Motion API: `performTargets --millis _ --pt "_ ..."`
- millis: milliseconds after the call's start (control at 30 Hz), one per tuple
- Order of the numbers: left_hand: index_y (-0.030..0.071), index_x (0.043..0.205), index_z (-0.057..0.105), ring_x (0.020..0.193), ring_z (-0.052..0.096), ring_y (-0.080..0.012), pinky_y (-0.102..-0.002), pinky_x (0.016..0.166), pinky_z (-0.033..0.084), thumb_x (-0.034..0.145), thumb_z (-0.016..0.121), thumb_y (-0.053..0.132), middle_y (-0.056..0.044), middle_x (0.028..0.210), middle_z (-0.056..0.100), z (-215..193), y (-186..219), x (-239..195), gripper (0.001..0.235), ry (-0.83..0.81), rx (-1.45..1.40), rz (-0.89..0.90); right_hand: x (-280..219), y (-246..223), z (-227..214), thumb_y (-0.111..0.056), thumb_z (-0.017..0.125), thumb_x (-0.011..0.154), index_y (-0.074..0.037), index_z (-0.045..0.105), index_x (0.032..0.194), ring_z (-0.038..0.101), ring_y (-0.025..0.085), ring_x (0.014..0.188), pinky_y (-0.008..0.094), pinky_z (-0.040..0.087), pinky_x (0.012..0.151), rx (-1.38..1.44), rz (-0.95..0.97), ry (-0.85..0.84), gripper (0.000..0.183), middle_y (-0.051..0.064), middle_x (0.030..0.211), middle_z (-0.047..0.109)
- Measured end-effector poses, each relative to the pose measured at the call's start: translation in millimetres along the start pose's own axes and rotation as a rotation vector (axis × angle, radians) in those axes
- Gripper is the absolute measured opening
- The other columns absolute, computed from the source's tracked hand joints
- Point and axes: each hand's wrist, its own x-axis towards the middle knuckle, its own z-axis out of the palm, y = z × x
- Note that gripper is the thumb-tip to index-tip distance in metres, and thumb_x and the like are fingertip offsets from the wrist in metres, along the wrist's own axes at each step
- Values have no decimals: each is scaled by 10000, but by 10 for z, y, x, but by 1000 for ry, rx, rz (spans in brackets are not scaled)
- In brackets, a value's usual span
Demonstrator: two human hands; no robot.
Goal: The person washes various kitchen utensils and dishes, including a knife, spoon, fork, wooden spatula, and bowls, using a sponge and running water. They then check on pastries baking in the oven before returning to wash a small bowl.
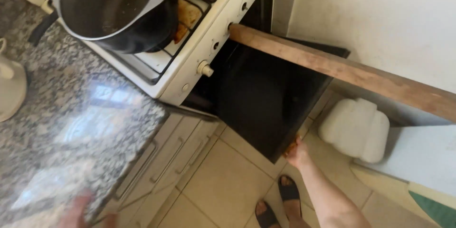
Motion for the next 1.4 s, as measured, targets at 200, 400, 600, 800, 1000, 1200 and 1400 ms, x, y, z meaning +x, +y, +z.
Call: performTargets --millis 200,400,600,800,1000,1200,1400 --pt "112 1468 583 1351 539 -341 -484 1096 379 890 583 292 -178 1360 644 122 -334 291 605 -70 475 219 -78 13 -176 -463 303 971 -117 507 1206 596 264 1015 419 533 817 -372 -176 337 466 107 1220 589" --pt "174 1272 600 1148 596 -254 -397 984 447 756 634 430 -65 1325 607 225 -558 483 578 32 160 402 -364 -128 602 -352 601 875 -158 624 818 515 97 674 267 391 612 -624 -682 435 204 -16 717 590" --pt "275 1302 520 1094 554 -262 -398 958 387 726 560 556 5 1353 519 192 -506 508 642 -11 279 259 -939 -116 2766 -136 581 816 -211 462 1040 618 282 746 464 548 431 -486 -509 66 264 113 941 538" --pt "337 1282 482 1142 489 -253 -419 968 326 708 488 655 68 1367 456 220 -550 535 656 -134 269 134 -806 156 3964 -120 399 609 -52 433 916 489 385 483 470 452 519 -245 -238 -395 316 166 722 504" --pt "348 1252 509 1060 505 -221 -372 946 353 698 531 630 103 1348 470 203 -526 588 622 -136 266 120 552 317 4005 -330 471 775 -251 517 926 588 265 758 471 499 588 37 -127 -81 176 55 848 583" --pt "321 1184 556 1033 516 -227 -385 959 343 720 497 644 87 1325 495 245 -541 606 568 -141 257 126 77 307 4258 -254 527 800 -172 533 1004 616 280 776 479 534 586 -80 -132 -10 220 104 921 598" --pt "331 1211 534 1021 512 -222 -371 943 351 699 511 668 97 1320 491 248 -592 583 613 -112 255 155 -935 145 4097 -164 594 829 -77 553 1097 650 297 798 488 577 583 -177 -175 81 285 163 1009 615"
